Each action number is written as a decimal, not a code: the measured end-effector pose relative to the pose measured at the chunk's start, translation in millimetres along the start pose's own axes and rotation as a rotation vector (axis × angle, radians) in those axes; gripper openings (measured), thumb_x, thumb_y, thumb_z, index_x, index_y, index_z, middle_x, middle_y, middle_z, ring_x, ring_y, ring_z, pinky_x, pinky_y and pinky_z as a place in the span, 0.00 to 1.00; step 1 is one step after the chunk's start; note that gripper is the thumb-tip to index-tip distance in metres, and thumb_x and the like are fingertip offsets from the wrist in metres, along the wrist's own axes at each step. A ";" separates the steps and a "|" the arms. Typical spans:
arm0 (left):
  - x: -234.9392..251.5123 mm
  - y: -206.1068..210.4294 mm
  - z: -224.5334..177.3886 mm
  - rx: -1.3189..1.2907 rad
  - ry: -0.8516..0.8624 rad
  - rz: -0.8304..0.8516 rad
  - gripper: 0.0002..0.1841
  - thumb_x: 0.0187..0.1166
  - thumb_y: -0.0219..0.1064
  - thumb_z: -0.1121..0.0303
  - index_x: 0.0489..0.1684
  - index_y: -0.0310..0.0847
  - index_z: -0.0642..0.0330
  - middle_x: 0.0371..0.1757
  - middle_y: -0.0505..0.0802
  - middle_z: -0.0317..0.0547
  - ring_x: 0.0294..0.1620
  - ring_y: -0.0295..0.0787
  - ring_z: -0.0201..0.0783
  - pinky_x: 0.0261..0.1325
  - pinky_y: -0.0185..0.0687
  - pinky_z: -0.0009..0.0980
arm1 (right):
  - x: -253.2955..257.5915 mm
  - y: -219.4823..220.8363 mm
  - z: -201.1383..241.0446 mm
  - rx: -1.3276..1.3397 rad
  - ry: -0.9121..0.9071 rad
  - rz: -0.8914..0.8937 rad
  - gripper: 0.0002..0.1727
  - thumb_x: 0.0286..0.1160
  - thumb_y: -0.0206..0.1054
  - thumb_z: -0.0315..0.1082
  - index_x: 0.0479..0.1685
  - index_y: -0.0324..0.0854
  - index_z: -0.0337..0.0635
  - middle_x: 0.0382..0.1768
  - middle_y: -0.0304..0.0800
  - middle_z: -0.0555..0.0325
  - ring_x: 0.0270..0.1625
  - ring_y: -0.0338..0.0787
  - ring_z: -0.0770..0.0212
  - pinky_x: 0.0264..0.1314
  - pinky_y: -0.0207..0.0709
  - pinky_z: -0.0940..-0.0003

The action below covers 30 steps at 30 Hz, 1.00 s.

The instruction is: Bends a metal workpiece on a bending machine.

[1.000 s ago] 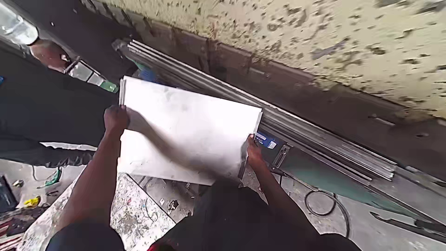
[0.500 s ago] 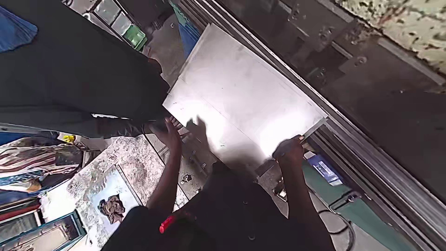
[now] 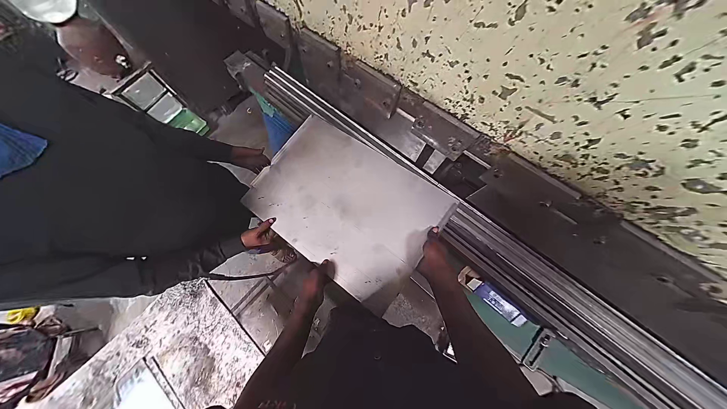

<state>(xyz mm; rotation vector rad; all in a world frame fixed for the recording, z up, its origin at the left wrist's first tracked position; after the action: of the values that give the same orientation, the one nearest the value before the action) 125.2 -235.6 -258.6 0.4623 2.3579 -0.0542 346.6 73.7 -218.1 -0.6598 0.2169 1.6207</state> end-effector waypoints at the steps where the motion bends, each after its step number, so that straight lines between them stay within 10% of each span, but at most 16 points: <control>1: 7.6 -0.9 -8.7 -0.014 0.020 -0.012 0.19 0.87 0.64 0.68 0.70 0.72 0.72 0.50 0.92 0.61 0.45 0.94 0.49 0.47 0.93 0.47 | 4.3 8.2 4.0 0.025 -0.002 0.003 0.33 0.94 0.48 0.56 0.77 0.74 0.35 0.71 0.82 0.39 0.74 0.83 0.52 0.76 0.77 0.49; 6: 43.0 -12.6 -61.4 0.196 0.187 -0.035 0.22 0.84 0.68 0.64 0.68 0.75 0.72 0.52 0.93 0.61 0.49 0.94 0.49 0.52 0.94 0.48 | 14.2 56.5 9.7 0.314 0.097 0.116 0.32 0.90 0.54 0.60 0.73 0.76 0.40 0.63 0.87 0.42 0.63 0.88 0.48 0.62 0.84 0.44; 10: -2.4 -10.2 -129.9 1.036 0.677 -0.248 0.47 0.71 0.72 0.39 0.81 0.66 0.70 0.71 0.84 0.67 0.72 0.82 0.60 0.75 0.76 0.60 | 21.6 90.0 23.7 0.320 0.095 0.131 0.32 0.91 0.52 0.59 0.76 0.75 0.40 0.68 0.84 0.42 0.69 0.86 0.51 0.69 0.82 0.47; 14: -58.2 63.4 -106.8 1.512 0.939 0.203 0.52 0.57 0.68 0.22 0.85 0.71 0.43 0.85 0.76 0.49 0.83 0.71 0.56 0.80 0.62 0.69 | 34.3 113.9 17.5 0.275 0.174 0.142 0.37 0.90 0.52 0.62 0.81 0.70 0.40 0.78 0.75 0.38 0.79 0.78 0.44 0.76 0.75 0.40; 19: -56.7 135.2 -63.9 1.849 0.867 0.340 0.57 0.57 0.79 0.36 0.95 0.54 0.38 0.93 0.61 0.63 0.92 0.53 0.69 0.86 0.42 0.76 | 44.4 128.5 15.5 0.329 0.191 0.198 0.34 0.91 0.51 0.60 0.79 0.70 0.41 0.75 0.78 0.37 0.75 0.81 0.43 0.71 0.79 0.38; 23: -40.2 159.2 -52.6 1.965 0.837 0.188 0.50 0.65 0.76 0.60 0.95 0.52 0.26 0.91 0.63 0.66 0.83 0.65 0.77 0.79 0.56 0.75 | 49.1 130.6 18.0 0.332 0.126 0.280 0.34 0.92 0.48 0.59 0.77 0.73 0.38 0.72 0.80 0.35 0.72 0.83 0.42 0.70 0.80 0.37; 27: -50.5 159.9 -46.2 1.970 0.796 0.176 0.47 0.71 0.75 0.58 0.95 0.55 0.44 0.89 0.66 0.68 0.80 0.70 0.76 0.74 0.68 0.74 | 52.1 135.3 20.3 0.410 -0.026 0.385 0.25 0.91 0.58 0.49 0.67 0.78 0.34 0.58 0.88 0.38 0.59 0.89 0.48 0.60 0.85 0.46; 30: -59.7 165.9 -42.7 1.980 0.830 0.222 0.45 0.70 0.76 0.56 0.93 0.59 0.52 0.84 0.73 0.70 0.77 0.75 0.77 0.67 0.69 0.79 | 26.7 59.9 25.6 0.308 -0.090 -0.042 0.26 0.86 0.65 0.50 0.43 0.89 0.29 0.42 0.93 0.34 0.47 0.92 0.39 0.53 0.85 0.39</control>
<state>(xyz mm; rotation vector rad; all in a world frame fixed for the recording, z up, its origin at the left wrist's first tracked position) 194.6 -92.1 -172.1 1.8072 2.0180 -2.5426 281.3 98.8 -225.3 -0.3522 0.3758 1.5319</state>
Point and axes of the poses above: each hand's wrist, its own x-axis towards the middle knuckle, its own y-axis out of the palm, z = x × y, the point moved 9 cm from there along x, towards the middle knuckle
